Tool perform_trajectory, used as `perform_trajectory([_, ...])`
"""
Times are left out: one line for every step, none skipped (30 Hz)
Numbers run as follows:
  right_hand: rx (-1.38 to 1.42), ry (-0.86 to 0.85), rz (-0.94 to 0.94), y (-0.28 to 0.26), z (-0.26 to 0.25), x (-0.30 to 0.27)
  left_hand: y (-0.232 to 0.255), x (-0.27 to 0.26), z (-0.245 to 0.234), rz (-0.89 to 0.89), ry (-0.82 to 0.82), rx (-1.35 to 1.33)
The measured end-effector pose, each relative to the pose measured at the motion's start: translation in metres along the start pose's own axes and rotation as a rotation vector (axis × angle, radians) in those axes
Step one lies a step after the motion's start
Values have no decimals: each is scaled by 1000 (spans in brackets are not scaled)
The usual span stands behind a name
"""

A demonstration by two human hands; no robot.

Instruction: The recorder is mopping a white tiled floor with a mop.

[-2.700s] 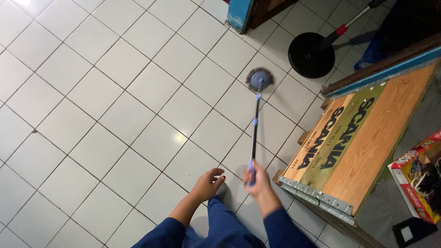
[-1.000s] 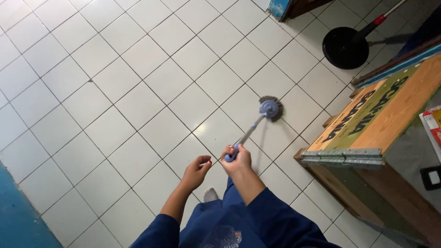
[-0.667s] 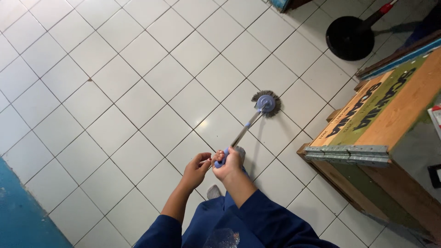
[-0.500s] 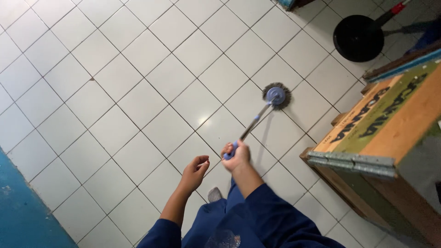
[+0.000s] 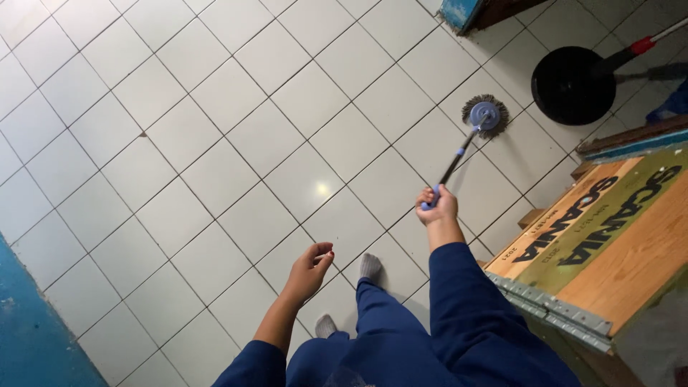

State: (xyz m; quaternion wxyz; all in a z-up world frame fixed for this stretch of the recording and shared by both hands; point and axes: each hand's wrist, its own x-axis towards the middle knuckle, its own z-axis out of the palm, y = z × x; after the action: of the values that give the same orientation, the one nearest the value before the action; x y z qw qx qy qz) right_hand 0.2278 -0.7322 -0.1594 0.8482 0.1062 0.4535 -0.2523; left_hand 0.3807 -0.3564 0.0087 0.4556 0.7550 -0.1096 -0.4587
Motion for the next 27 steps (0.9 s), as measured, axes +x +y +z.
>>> perform_trajectory([-1, -1, -1, -7, -3, 3, -1, 5, 6, 1, 0, -1])
perform_trajectory([30, 46, -3, -15, -6, 5, -1, 11, 13, 4, -12, -10])
perform_trajectory([61, 93, -5, -24, -9, 6, -1, 17, 20, 6, -23, -20])
perform_trajectory([67, 91, -13, -20, -9, -1, 9, 18, 27, 10, -32, -17])
perform_trajectory([49, 168, -51, -16, -10, -9, 19, 18, 34, -13, -52, -3])
perform_trajectory([33, 240, -89, -13, -7, -13, 31, 21, 41, -30, -70, 13])
perform_trajectory([40, 232, -97, -3, -5, -21, 34, 29, 49, -19, -76, 17])
perform_trajectory([44, 222, -92, 10, -7, -31, 34, 34, 56, 18, -97, 24])
perform_trajectory([49, 212, -87, 23, -9, -40, 34, 39, 64, 55, -117, 30])
perform_trajectory([60, 212, -95, 38, 1, -65, 37, 44, 71, 59, -128, 37])
perform_trajectory([76, 248, -68, 54, 12, -90, 40, 50, 80, 60, -149, 30])
perform_trajectory([94, 282, -44, 69, 23, -114, 43, 56, 88, 63, -174, 23])
perform_trajectory([107, 279, -55, 72, 28, -130, 46, 61, 94, 69, -188, 30])
perform_trajectory([81, 281, -36, 76, 31, -146, 48, 65, 101, 88, -207, 26])
perform_trajectory([56, 283, -17, 80, 35, -161, 49, 69, 108, 106, -226, 22])
perform_trajectory([63, 280, -23, 74, 35, -162, 52, 74, 114, 112, -233, 27])
perform_trajectory([68, 253, -35, 68, 36, -163, 54, 78, 120, 135, -239, 60])
perform_trajectory([70, 229, -43, 65, 35, -166, 54, 80, 124, 154, -243, 93])
perform_trajectory([76, 228, -44, 56, 33, -157, 63, 80, 127, 156, -246, 97])
perform_trajectory([65, 206, -44, 48, 29, -149, 72, 79, 129, 143, -266, 106])
perform_trajectory([55, 184, -45, 39, 25, -142, 80, 78, 131, 130, -285, 115])
perform_trajectory([63, 182, -52, 27, 19, -126, 86, 78, 132, 135, -294, 119])
perform_trajectory([58, 143, -68, 14, 13, -110, 92, 78, 133, 149, -285, 170])
perform_trajectory([50, 106, -83, 2, 5, -96, 96, 77, 134, 161, -276, 217])
perform_trajectory([55, 106, -90, -14, -3, -83, 97, 80, 135, 164, -284, 219])
perform_trajectory([64, 106, -63, -27, -13, -71, 96, 79, 135, 180, -291, 202])
perform_trajectory([72, 106, -35, -39, -23, -60, 94, 79, 133, 195, -298, 185])
